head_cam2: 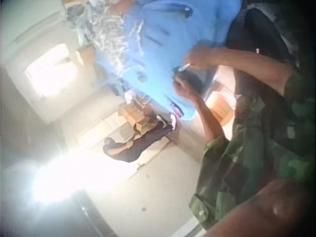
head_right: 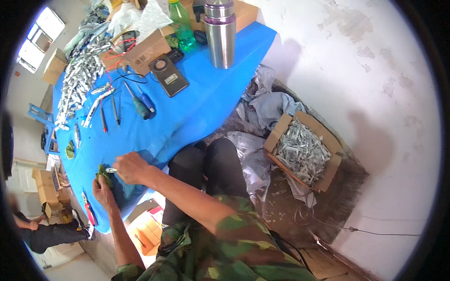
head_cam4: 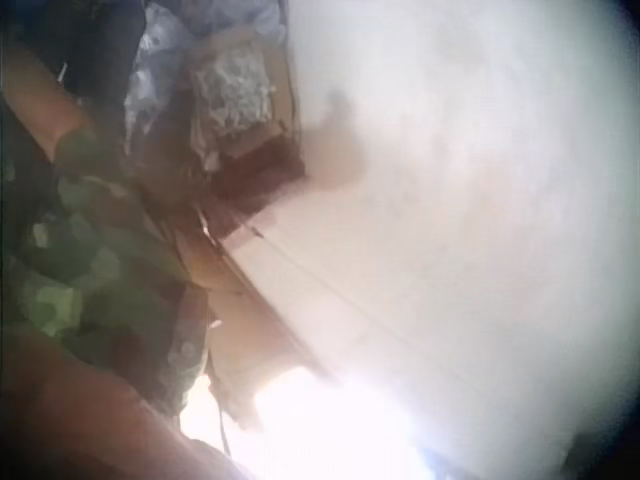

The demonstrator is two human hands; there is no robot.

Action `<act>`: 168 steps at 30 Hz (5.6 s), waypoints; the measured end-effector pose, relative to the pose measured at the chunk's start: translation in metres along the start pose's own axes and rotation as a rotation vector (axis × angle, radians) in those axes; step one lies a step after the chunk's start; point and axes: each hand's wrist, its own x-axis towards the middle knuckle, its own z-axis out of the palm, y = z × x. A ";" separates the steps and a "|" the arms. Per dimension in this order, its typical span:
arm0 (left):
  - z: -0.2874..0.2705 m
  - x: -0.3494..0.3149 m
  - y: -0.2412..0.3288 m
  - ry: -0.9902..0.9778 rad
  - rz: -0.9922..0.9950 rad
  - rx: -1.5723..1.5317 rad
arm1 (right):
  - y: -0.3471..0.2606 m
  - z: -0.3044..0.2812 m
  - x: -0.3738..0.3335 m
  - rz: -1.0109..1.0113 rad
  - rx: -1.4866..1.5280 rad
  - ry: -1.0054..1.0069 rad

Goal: The person wipes and cleans an electronic component using a cloth and then uses a screwdriver to secure parts of it by hand.

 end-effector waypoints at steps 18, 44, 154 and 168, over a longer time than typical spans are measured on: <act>0.010 0.003 0.005 0.070 0.000 -0.073 | -0.040 -0.001 0.008 0.361 -0.297 -0.137; -0.004 -0.035 0.061 -0.176 0.298 0.124 | -0.041 0.006 -0.019 0.140 -0.053 0.185; -0.045 -0.039 0.100 -0.143 0.661 0.518 | -0.067 -0.046 -0.041 0.551 0.593 0.032; -0.039 -0.069 0.098 -0.625 0.103 -0.075 | -0.068 -0.055 -0.067 0.557 0.907 -0.068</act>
